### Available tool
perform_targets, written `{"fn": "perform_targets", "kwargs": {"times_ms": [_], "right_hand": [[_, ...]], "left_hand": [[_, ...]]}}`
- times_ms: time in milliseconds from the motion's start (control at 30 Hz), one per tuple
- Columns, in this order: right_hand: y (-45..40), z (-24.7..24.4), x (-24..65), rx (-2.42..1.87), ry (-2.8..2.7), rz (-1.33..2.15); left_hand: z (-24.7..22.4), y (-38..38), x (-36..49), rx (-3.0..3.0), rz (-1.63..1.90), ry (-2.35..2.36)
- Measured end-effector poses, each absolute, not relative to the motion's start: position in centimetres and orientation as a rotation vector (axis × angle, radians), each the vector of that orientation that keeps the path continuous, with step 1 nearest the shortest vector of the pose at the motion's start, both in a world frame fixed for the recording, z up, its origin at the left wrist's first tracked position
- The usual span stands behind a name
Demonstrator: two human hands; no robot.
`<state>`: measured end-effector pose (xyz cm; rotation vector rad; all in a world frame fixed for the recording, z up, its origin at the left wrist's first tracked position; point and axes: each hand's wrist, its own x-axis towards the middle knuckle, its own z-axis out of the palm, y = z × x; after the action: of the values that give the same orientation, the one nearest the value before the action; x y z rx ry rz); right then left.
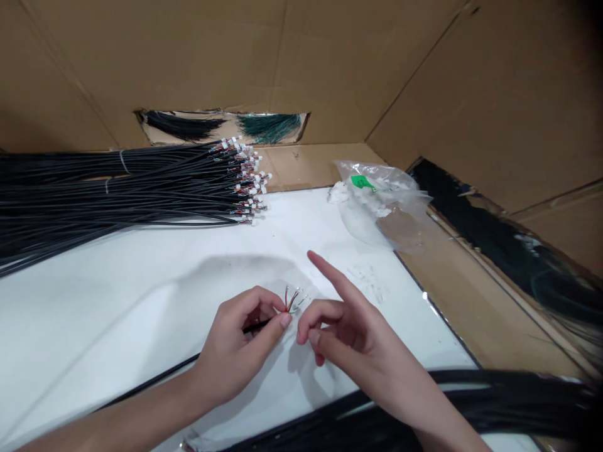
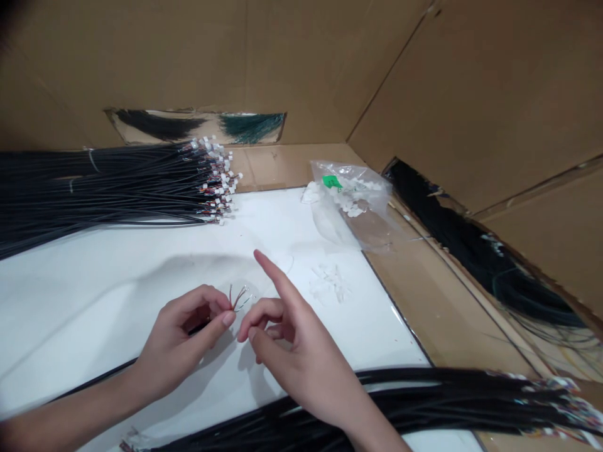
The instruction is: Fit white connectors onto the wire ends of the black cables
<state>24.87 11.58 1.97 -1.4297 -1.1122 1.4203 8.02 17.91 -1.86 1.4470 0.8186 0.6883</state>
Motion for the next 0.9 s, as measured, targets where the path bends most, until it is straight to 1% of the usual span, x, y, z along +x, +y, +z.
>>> {"fn": "perform_targets", "kwargs": {"times_ms": [567,900], "right_hand": [[11.84,2.03,24.91,-1.565,-1.084,1.436],[11.95,1.98,25.0,-1.558,-1.068,1.401]], "left_hand": [[-1.81,18.26,7.94,1.406,0.709,0.84],[-1.88,18.5,8.1,1.379,0.713,0.854]]}}
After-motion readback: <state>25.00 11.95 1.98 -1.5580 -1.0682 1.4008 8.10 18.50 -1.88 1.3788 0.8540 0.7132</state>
